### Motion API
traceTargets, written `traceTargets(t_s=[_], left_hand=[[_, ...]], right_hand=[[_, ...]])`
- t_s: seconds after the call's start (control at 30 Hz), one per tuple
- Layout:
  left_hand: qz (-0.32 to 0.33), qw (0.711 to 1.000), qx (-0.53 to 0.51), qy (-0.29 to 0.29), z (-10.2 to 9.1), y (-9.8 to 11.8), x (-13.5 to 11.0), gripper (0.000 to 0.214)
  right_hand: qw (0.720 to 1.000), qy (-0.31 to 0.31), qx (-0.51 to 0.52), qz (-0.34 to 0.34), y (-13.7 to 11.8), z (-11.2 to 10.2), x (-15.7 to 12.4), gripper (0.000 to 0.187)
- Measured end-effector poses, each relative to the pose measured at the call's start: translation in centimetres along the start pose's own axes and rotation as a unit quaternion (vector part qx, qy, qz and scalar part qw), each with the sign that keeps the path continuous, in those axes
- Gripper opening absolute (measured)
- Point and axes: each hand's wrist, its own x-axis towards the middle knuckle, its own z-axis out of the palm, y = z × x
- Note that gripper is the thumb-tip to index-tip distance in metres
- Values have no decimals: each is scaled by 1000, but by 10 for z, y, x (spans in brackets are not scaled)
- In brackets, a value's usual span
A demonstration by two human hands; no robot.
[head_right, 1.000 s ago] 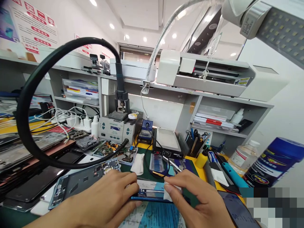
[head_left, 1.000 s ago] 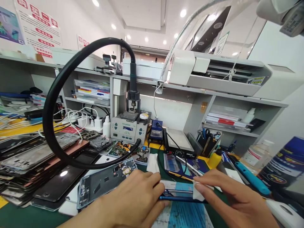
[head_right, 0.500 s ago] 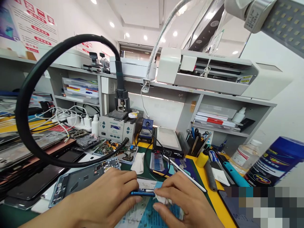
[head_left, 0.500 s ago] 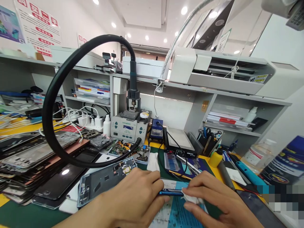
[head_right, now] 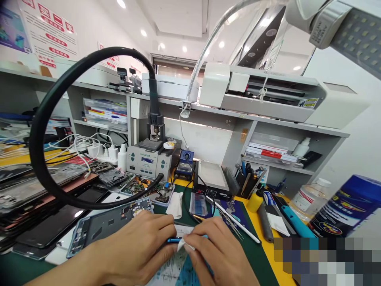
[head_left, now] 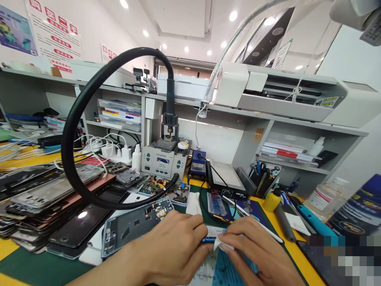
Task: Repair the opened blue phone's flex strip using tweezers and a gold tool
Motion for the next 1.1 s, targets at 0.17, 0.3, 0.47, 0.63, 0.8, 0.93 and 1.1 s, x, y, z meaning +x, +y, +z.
traceTargets(t_s=[0.17, 0.3, 0.47, 0.63, 0.8, 0.93, 1.1], left_hand=[[9, 1000, 8, -1, -2, 0, 1, 18], [9, 1000, 2, -3, -4, -1, 1, 23], [3, 1000, -6, -6, -5, 0, 0, 25], [5, 1000, 5, -1, -4, 0, 0, 23], [14, 1000, 10, -6, -3, 1, 1, 16], [10, 1000, 1, -11, -5, 2, 1, 16], [3, 1000, -25, -10, -5, 2, 0, 18]], right_hand=[[998, 12, -28, -56, -3, 9, 2, 20], [999, 1, -31, -17, 0, -7, -3, 20], [999, -14, -33, 32, 3, -25, -4, 15], [1000, 0, -20, 3, 1, -14, -1, 22], [996, 13, -67, -61, 0, 7, -5, 22], [994, 26, -87, -55, -1, 6, -6, 24], [998, 26, -59, 14, 4, -21, -7, 19]])
